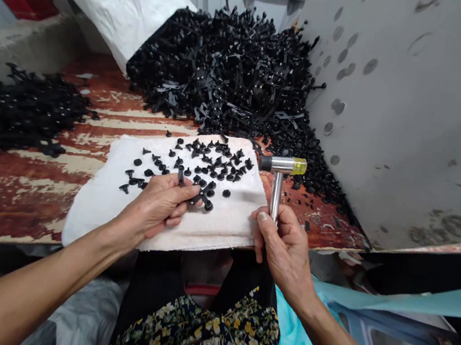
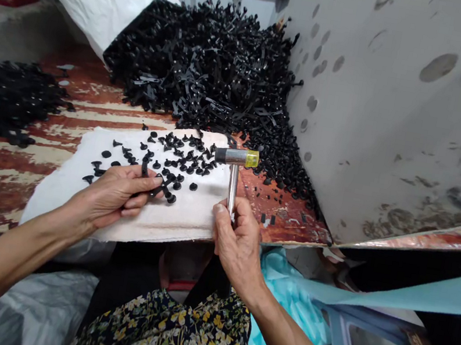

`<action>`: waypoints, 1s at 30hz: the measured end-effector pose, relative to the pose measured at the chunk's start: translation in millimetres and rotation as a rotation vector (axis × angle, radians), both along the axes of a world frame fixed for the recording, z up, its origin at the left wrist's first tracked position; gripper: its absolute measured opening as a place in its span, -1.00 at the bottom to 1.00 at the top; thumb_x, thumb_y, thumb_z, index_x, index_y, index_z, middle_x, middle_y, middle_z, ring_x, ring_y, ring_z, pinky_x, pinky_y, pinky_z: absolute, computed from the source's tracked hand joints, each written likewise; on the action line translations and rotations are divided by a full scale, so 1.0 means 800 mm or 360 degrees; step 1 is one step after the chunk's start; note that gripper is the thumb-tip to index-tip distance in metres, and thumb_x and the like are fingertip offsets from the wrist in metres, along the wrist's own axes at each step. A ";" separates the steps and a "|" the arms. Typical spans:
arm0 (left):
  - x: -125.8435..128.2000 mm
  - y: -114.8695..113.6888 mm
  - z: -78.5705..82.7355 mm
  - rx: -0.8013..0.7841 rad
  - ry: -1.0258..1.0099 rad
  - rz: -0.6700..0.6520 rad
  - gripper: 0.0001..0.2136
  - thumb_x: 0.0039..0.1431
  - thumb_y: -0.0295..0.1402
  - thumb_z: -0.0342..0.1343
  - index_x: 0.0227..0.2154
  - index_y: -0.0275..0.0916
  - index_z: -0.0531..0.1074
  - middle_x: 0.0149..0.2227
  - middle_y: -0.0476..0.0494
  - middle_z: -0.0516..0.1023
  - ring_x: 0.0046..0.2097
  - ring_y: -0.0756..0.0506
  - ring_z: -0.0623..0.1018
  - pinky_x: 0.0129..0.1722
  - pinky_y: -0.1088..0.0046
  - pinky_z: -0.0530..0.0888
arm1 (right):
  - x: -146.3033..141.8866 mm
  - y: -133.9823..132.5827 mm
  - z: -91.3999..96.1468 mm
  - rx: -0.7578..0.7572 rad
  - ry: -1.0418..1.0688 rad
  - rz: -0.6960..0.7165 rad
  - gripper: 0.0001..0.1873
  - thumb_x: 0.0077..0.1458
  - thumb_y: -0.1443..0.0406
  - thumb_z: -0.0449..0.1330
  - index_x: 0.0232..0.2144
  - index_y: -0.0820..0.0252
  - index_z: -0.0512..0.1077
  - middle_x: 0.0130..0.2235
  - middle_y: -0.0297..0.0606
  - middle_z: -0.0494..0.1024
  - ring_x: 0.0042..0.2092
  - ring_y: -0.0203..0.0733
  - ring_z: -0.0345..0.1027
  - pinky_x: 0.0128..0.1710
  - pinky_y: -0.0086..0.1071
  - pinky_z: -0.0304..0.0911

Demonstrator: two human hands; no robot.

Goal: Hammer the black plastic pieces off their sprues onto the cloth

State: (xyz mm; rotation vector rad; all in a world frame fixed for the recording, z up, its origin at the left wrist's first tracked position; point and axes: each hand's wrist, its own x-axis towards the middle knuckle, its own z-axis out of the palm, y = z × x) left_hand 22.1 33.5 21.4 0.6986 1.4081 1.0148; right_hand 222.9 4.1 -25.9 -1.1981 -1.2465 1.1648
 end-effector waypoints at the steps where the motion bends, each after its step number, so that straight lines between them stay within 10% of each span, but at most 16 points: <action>1: 0.000 0.000 -0.001 -0.0008 0.0008 -0.0002 -0.83 0.20 -0.59 0.11 -0.47 -0.31 0.30 -0.62 -0.10 0.53 -0.78 0.20 0.14 -0.82 0.76 0.05 | 0.000 0.000 -0.001 0.0000 0.0005 -0.0003 -0.76 0.19 0.10 0.14 -0.37 0.12 0.28 -0.67 -0.61 0.23 -0.71 -0.43 0.05 -0.71 -0.53 -0.01; 30: 0.002 0.015 0.011 -0.0100 0.0348 -0.0025 -0.75 0.11 -0.61 0.14 -0.56 -0.22 0.24 -0.69 -0.02 0.46 -0.82 0.19 0.07 -0.83 0.71 -0.03 | 0.017 0.001 -0.001 0.0134 -0.0355 0.0249 -0.81 0.30 0.14 0.05 -0.24 0.12 0.33 -0.52 -0.48 0.34 -0.61 -0.38 0.16 -0.64 -0.48 0.08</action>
